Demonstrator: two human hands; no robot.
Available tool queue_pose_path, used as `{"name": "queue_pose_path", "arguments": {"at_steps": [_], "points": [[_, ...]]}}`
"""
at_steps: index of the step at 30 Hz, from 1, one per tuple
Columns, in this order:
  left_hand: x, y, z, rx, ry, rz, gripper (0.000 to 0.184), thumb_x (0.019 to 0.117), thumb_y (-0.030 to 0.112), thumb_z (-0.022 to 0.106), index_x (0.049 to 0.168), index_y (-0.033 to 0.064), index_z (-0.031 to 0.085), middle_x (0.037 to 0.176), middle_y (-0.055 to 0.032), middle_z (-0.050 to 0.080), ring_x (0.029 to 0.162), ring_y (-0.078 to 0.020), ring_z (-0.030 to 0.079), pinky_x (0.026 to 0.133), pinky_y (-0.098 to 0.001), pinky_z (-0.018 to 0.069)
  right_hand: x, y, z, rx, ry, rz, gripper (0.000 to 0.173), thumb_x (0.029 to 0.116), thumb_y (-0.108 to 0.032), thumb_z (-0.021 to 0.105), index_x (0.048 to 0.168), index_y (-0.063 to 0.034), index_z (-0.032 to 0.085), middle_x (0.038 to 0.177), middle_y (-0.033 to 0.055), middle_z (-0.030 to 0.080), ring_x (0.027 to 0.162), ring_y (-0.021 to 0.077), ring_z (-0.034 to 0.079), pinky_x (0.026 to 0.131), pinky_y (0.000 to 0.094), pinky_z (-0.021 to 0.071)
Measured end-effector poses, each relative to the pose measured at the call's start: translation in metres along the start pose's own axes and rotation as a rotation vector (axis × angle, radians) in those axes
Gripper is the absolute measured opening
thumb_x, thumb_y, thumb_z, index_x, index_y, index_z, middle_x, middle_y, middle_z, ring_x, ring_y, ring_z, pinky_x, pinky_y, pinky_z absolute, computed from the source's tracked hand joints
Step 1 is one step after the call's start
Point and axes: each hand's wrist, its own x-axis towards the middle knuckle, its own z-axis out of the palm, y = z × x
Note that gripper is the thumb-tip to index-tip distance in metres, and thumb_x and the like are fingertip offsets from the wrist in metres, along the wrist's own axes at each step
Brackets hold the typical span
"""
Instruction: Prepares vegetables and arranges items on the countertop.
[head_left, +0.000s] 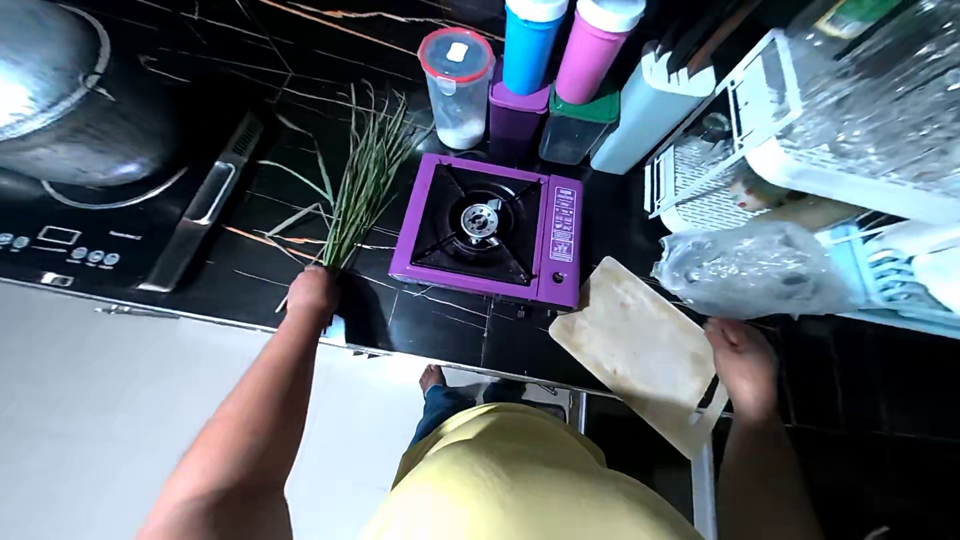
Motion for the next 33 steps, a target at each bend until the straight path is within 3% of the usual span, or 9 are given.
{"name": "queue_pose_path", "arguments": {"at_steps": [4,7,9,12,15,21,25,29,33], "points": [[0.005,-0.004,-0.002,0.023,-0.028,-0.001,0.045,0.0928,0.01,0.07,0.124,-0.0173,0.052,0.121,-0.0413,0.059,0.112,-0.0579,0.061,0.09,-0.0739,0.0486,0.007,-0.097,0.026,0.184,-0.187,-0.075,0.039,0.1066,-0.026,0.05,0.13,0.0008,0.065,0.132,0.0213,0.064,0.123,0.0307,0.062,0.107,0.0482,0.0477],[0.009,-0.007,-0.006,0.048,-0.038,0.008,0.047,0.0913,0.011,0.072,0.123,-0.0177,0.052,0.12,-0.0403,0.06,0.112,-0.0572,0.061,0.089,-0.0731,0.0491,0.028,-0.139,0.066,0.413,-0.228,-0.063,0.037,0.1063,-0.021,0.053,0.133,0.0019,0.061,0.127,0.0225,0.064,0.113,0.0285,0.065,0.099,0.0454,0.0522],[0.012,-0.011,-0.008,0.045,-0.041,0.008,0.049,0.0915,0.013,0.072,0.123,-0.0181,0.051,0.118,-0.0409,0.06,0.112,-0.0579,0.061,0.089,-0.073,0.0492,0.044,-0.154,0.092,0.577,-0.257,-0.003,0.043,0.1067,-0.025,0.054,0.142,-0.0007,0.053,0.137,0.0215,0.059,0.119,0.0276,0.064,0.101,0.0431,0.0539],[0.014,-0.02,-0.014,0.021,-0.054,0.042,0.042,0.0931,0.016,0.072,0.113,-0.0188,0.058,0.115,-0.0413,0.061,0.112,-0.059,0.06,0.091,-0.0741,0.0478,0.066,-0.166,0.123,0.718,-0.322,0.086,0.053,0.1069,-0.037,0.053,0.15,-0.0076,0.044,0.138,0.0172,0.058,0.116,0.0245,0.064,0.096,0.0426,0.0545],[0.018,-0.024,-0.023,0.057,-0.096,0.04,0.03,0.0909,0.016,0.074,0.097,-0.0124,0.067,0.108,-0.0368,0.066,0.109,-0.0559,0.063,0.088,-0.0743,0.0481,0.076,-0.171,0.142,0.668,-0.33,0.105,0.06,0.1046,-0.041,0.057,0.153,-0.0102,0.041,0.137,0.0157,0.06,0.117,0.0245,0.064,0.097,0.0453,0.0545],[0.02,-0.024,-0.023,0.098,-0.119,0.038,0.025,0.0928,0.013,0.069,0.1,-0.0101,0.068,0.11,-0.0346,0.066,0.109,-0.0535,0.064,0.087,-0.0732,0.0491,0.071,-0.171,0.155,0.681,-0.297,0.15,0.061,0.104,-0.049,0.055,0.15,-0.0091,0.045,0.127,0.0146,0.066,0.11,0.0211,0.068,0.094,0.0413,0.057],[0.023,-0.034,-0.021,-0.07,-0.037,-0.013,0.04,0.0959,0.016,0.064,0.121,-0.0145,0.055,0.114,-0.0396,0.062,0.11,-0.0573,0.062,0.089,-0.0739,0.0491,0.069,-0.173,0.156,0.683,-0.292,0.138,0.061,0.1048,-0.049,0.052,0.151,-0.0087,0.045,0.132,0.0146,0.063,0.114,0.02,0.066,0.097,0.04,0.0563],[0.019,-0.037,-0.011,-0.141,0.001,-0.03,0.051,0.1036,0.032,0.058,0.129,-0.0119,0.051,0.114,-0.0384,0.064,0.111,-0.0567,0.063,0.091,-0.0724,0.0492,0.066,-0.178,0.154,0.67,-0.28,0.152,0.062,0.1051,-0.048,0.052,0.152,-0.0087,0.043,0.135,0.0149,0.061,0.115,0.0193,0.066,0.097,0.039,0.0559],[0.012,-0.034,-0.007,-0.177,0.006,-0.043,0.061,0.1001,0.041,0.064,0.128,-0.0123,0.053,0.117,-0.0367,0.063,0.113,-0.0545,0.063,0.093,-0.0707,0.0494,0.066,-0.178,0.156,0.665,-0.269,0.149,0.063,0.1054,-0.049,0.051,0.152,-0.0077,0.042,0.137,0.0143,0.06,0.116,0.0179,0.065,0.098,0.0375,0.0555]]}}
